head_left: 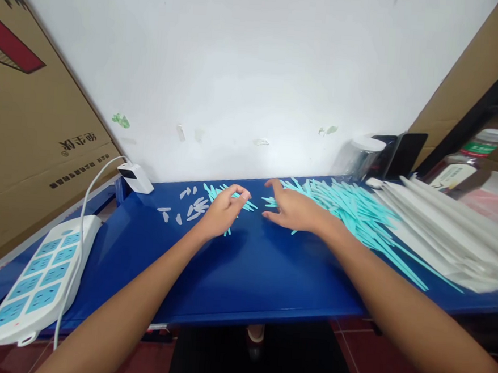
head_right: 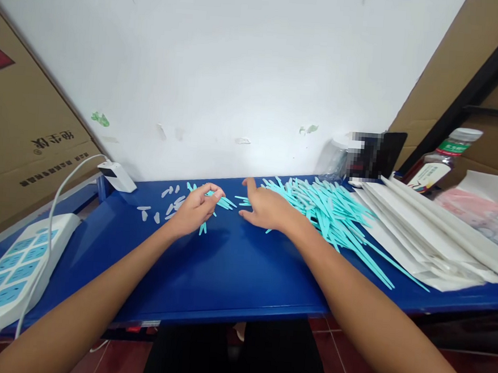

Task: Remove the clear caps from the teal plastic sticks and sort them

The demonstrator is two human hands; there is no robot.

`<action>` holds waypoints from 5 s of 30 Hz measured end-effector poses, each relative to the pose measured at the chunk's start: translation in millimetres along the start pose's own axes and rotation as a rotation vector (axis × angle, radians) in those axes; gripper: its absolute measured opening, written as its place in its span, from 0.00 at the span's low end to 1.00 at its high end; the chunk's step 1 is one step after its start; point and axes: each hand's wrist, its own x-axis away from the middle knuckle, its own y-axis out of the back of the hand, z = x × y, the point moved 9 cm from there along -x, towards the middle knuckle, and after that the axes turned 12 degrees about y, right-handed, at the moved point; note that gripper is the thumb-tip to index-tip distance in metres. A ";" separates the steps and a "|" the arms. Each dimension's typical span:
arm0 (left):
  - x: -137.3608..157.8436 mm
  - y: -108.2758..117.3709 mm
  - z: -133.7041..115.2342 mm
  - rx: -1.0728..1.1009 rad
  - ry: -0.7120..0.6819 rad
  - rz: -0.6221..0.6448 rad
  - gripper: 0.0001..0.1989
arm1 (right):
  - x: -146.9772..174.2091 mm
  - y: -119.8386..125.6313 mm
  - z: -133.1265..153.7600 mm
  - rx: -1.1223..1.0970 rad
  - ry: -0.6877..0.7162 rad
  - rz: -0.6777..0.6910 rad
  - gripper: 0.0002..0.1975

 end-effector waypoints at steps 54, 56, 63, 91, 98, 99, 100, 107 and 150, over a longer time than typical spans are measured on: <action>-9.1 13.6 -4.3 -0.577 -0.143 0.082 0.22 | 1.0 18.9 -33.6 -0.353 -0.077 -0.287 0.37; -10.0 20.0 -5.5 -0.556 -0.132 0.058 0.23 | 2.9 21.3 -44.9 -0.495 -0.154 -0.388 0.34; -12.7 29.0 -2.8 -0.531 -0.101 0.004 0.25 | 4.4 13.5 -71.4 -1.031 -0.383 -0.537 0.39; -22.2 49.1 6.7 -0.700 -0.162 -0.115 0.25 | 13.6 -42.8 38.6 -0.400 0.100 0.400 0.10; -16.4 33.2 2.4 -0.722 -0.182 -0.018 0.22 | 0.1 26.0 10.8 -0.440 0.083 -0.212 0.14; -14.4 28.6 1.3 -0.715 -0.189 0.008 0.22 | 1.0 35.5 3.5 -0.338 0.061 -0.300 0.15; -12.3 23.4 0.4 -0.707 -0.194 0.038 0.21 | 1.6 41.1 -1.9 -0.240 0.044 -0.351 0.16; -1.6 0.4 -5.2 -0.665 -0.213 0.140 0.21 | -4.5 22.5 -9.1 -0.139 -0.001 -0.258 0.24; -26.4 34.1 48.1 0.207 0.290 0.021 0.21 | -4.8 7.8 -21.4 -0.588 -0.073 -0.309 0.27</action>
